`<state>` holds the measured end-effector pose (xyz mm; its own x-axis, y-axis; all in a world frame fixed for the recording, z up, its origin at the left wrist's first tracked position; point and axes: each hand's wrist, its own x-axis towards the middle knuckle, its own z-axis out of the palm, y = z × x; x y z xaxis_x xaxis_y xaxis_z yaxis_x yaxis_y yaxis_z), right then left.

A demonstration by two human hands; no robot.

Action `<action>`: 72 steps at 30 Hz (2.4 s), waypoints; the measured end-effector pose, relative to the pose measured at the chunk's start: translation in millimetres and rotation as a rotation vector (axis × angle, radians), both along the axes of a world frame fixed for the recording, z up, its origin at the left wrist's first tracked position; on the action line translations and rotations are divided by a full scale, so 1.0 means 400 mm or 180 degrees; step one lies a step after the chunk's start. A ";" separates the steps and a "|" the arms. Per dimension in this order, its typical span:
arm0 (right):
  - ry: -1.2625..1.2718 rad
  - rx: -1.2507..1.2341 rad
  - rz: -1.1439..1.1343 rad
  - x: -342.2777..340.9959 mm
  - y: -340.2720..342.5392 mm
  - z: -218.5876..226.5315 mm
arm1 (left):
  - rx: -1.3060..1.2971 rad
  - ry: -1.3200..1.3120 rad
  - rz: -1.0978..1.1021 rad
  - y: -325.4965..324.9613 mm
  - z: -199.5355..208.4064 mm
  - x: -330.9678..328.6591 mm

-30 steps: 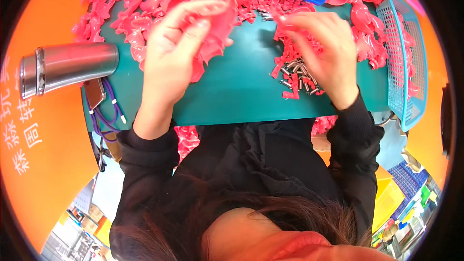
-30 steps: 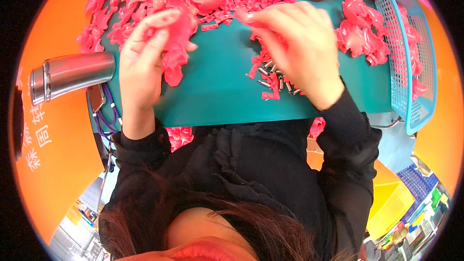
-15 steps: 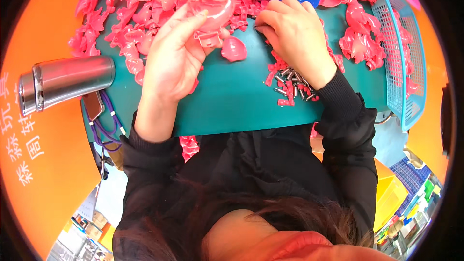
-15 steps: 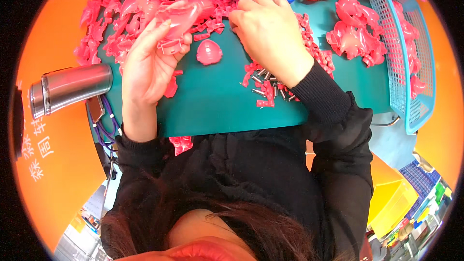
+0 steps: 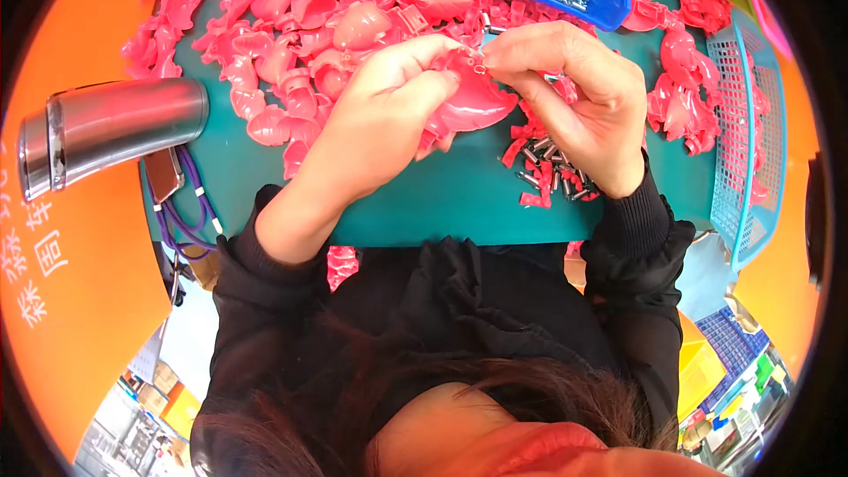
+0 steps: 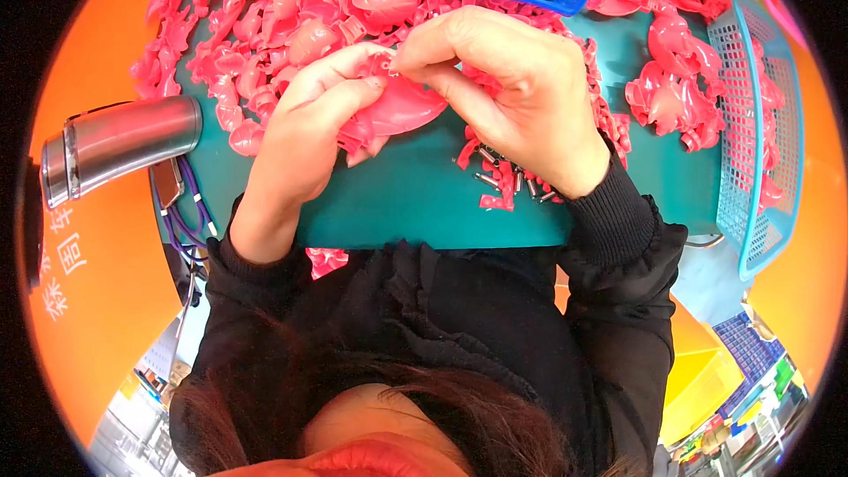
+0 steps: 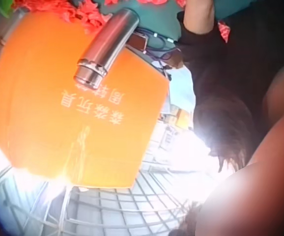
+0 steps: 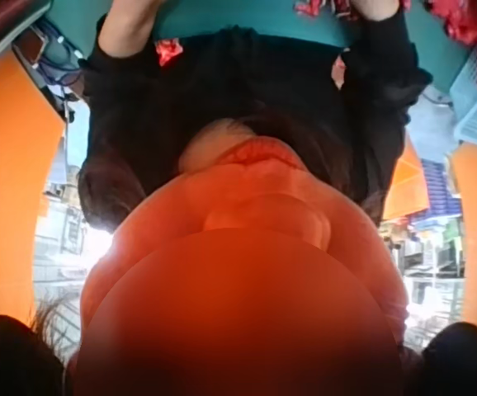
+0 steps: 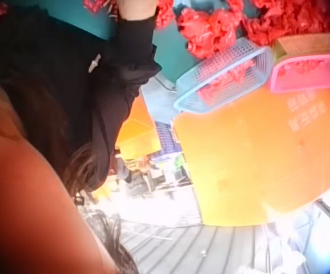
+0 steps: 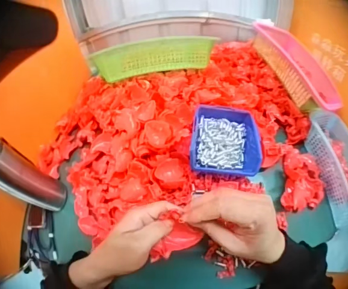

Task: The person is assembling pink toy parts by inserting small white pins into them manually.

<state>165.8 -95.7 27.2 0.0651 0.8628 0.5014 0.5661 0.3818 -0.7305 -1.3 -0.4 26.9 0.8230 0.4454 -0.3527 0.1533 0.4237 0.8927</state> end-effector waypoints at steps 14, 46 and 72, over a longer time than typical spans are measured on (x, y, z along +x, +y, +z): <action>-0.1207 0.0228 -0.0030 0.009 -0.013 -0.003 | -0.0389 0.0544 0.0185 -0.022 0.012 0.008; 0.0899 -0.1199 0.0213 0.026 -0.018 0.004 | 0.2924 -0.0418 -0.0402 -0.020 -0.040 0.008; 0.1501 -0.1371 0.0165 0.023 -0.010 -0.004 | 0.2800 -0.0225 -0.0326 -0.014 -0.031 0.013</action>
